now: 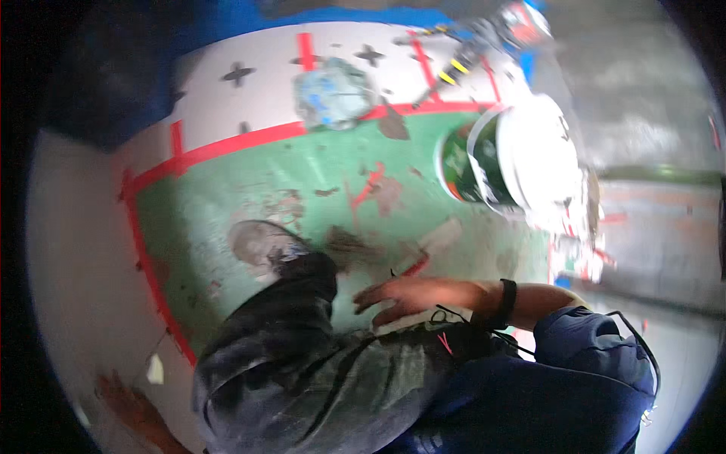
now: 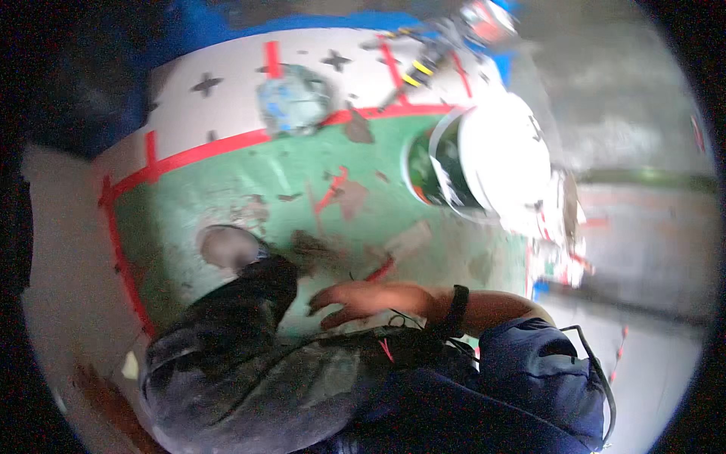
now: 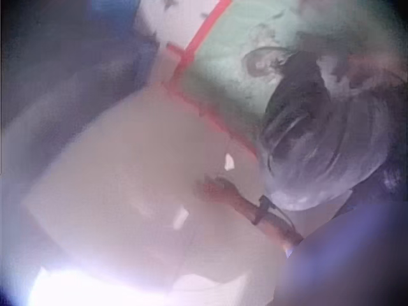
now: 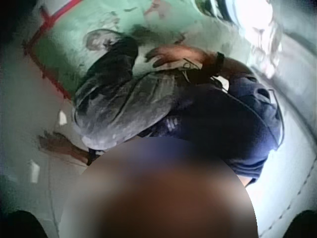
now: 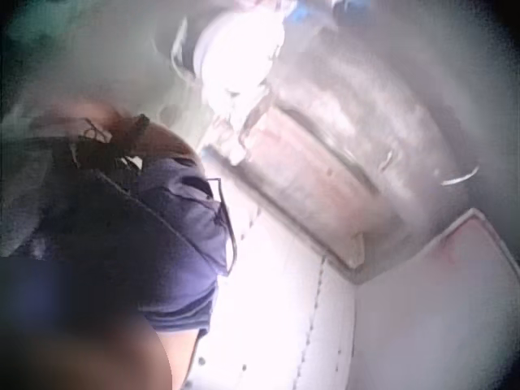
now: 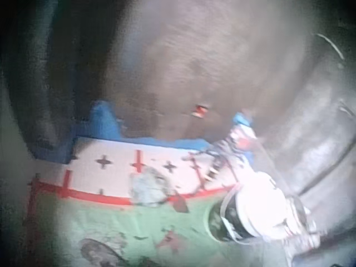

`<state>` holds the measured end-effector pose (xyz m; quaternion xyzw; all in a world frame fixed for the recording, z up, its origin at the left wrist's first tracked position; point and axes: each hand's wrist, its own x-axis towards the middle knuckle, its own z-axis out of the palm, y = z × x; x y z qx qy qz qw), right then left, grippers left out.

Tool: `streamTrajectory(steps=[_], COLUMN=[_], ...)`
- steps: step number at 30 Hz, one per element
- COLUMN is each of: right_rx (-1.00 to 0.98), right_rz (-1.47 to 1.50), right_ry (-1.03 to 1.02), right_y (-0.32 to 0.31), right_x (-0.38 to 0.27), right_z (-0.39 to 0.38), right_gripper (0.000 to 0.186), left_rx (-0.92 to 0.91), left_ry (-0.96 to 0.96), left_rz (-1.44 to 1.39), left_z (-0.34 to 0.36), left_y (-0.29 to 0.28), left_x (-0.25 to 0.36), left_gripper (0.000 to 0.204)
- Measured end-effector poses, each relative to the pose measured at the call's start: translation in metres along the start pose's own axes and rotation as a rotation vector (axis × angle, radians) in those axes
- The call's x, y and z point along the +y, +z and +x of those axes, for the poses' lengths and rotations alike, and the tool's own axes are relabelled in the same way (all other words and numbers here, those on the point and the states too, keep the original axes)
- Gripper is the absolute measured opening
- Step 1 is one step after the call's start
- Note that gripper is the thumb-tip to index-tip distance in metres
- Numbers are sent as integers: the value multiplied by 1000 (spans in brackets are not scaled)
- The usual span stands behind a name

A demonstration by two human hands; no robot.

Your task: Apply adhesive to a wall tile and install it onto the ceiling or upper wall area.

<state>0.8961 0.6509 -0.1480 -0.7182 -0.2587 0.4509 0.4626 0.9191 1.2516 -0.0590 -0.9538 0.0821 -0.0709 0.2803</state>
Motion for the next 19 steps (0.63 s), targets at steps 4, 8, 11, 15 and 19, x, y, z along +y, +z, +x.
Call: streamTrajectory(steps=[4, 8, 11, 15, 19], right_rx=[447, 741, 1272, 892, 1368], right_rz=[-401, 40, 190, 315, 484], right_ry=[600, 1196, 1312, 1363, 1544], right_y=[101, 223, 327, 415, 454], right_x=[141, 134, 129, 173, 207], right_z=[-188, -303, -328, -324, -276], right_gripper=[26, 25, 26, 33, 32], left_rx=[-233, -116, -112, -110, -146], left_ry=[123, 21, 249, 279, 349], left_rz=[430, 146, 601, 667, 674], left_z=[50, 29, 22, 19, 17], left_y=[-35, -40, -61, -61, -47], left_x=[39, 33, 58, 83, 64], left_gripper=[43, 49, 49, 50, 61])
